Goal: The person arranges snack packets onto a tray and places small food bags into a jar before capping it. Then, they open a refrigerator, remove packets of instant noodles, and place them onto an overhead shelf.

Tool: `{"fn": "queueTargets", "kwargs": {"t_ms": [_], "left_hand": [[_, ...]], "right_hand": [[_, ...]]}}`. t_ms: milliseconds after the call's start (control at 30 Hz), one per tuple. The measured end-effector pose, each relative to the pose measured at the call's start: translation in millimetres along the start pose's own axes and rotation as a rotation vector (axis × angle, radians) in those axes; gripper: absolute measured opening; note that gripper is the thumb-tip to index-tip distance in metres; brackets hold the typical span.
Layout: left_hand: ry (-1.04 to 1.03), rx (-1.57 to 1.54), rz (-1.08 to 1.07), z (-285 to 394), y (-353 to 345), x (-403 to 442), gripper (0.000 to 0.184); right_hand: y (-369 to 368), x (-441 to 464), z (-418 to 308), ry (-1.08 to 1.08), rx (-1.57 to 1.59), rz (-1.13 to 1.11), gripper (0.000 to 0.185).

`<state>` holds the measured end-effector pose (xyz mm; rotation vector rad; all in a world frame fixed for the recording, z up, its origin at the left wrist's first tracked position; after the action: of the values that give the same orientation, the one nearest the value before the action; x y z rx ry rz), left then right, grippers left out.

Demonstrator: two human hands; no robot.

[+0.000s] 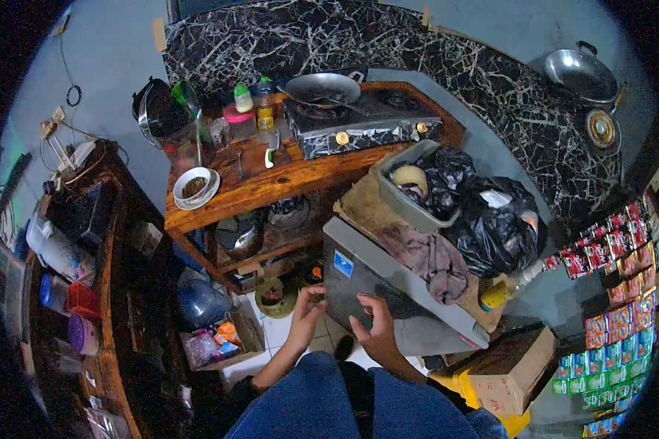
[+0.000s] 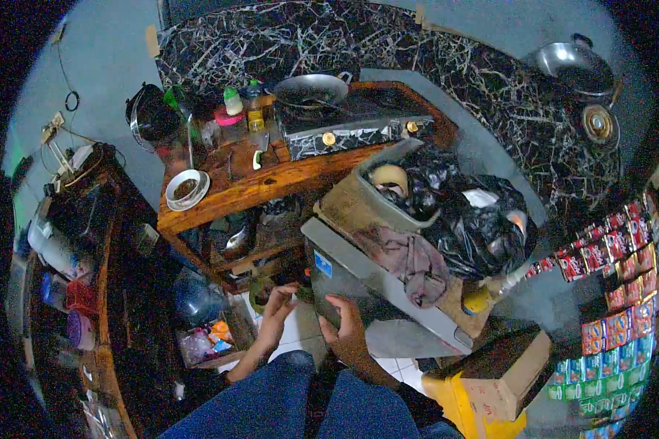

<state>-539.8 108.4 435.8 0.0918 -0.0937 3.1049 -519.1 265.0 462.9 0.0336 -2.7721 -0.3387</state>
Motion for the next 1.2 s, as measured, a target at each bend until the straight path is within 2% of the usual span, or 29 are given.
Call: {"fn": "queueTargets", "kwargs": {"t_ms": [33,133,200,233,300,367,433,500,567,667,733,800,967,1033,1133,1200], "left_hand": [[-0.046,-0.056,-0.039,-6,-1,9,0.022],[-0.119,0.048,-0.027,-14,-4,38,0.024],[-0.347,0.453,-0.101,6,-13,63,0.026],[-0.365,0.466,-0.087,14,-16,77,0.026],[-0.479,0.569,-0.233,31,-26,99,0.027],[-0.474,0.606,-0.264,36,-28,120,0.029],[-0.489,0.746,-0.224,43,-29,140,0.028],[-0.573,0.760,-0.292,23,-26,161,0.026],[-0.454,0.988,-0.312,7,-26,170,0.023],[-0.477,1.158,-0.324,-18,-28,182,0.024],[-0.524,1.144,-0.333,-25,-29,184,0.026],[-0.567,1.126,-0.358,-30,-27,182,0.029],[-0.836,1.116,-0.361,-29,-26,180,0.036],[-0.875,1.060,-0.410,-24,-27,180,0.036],[-0.905,0.936,-0.505,-20,-19,186,0.036],[-0.855,0.840,-0.635,-13,-15,189,0.042]], "right_hand": [[-1,9,4,-0.002,-0.044,-0.011,0.038],[-3,42,17,0.013,-0.072,-0.013,0.038],[-6,69,22,0.131,-0.082,0.022,0.037],[-6,82,29,0.154,-0.072,0.020,0.037],[-14,105,43,0.148,-0.069,0.041,0.040],[-17,123,45,0.169,-0.094,0.049,0.042],[-20,133,56,0.095,-0.170,0.053,0.041],[-23,139,72,0.109,-0.278,0.074,0.041],[-22,143,68,0.144,-0.263,0.088,0.036],[-22,145,67,0.055,-0.360,0.116,0.033],[-25,145,70,-0.015,-0.404,0.155,0.032],[-27,146,65,0.015,-0.501,0.184,0.029],[-33,141,67,-0.064,-0.745,0.339,0.021],[-35,142,62,-0.131,-0.801,0.397,0.019],[-41,143,51,-0.115,-0.850,0.538,0.016],[-49,143,51,-0.211,-0.869,0.608,0.019]]}}
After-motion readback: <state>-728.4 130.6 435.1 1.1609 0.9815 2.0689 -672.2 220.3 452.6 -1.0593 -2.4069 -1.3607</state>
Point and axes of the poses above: each hand's wrist, its own x-axis towards the middle knuckle, its own y-axis out of the back of the hand, z = x × y, the point moved 4 cm from there along x, towards the middle knuckle, and after that the axes turned 9 degrees about x, right-handed, at the moved point
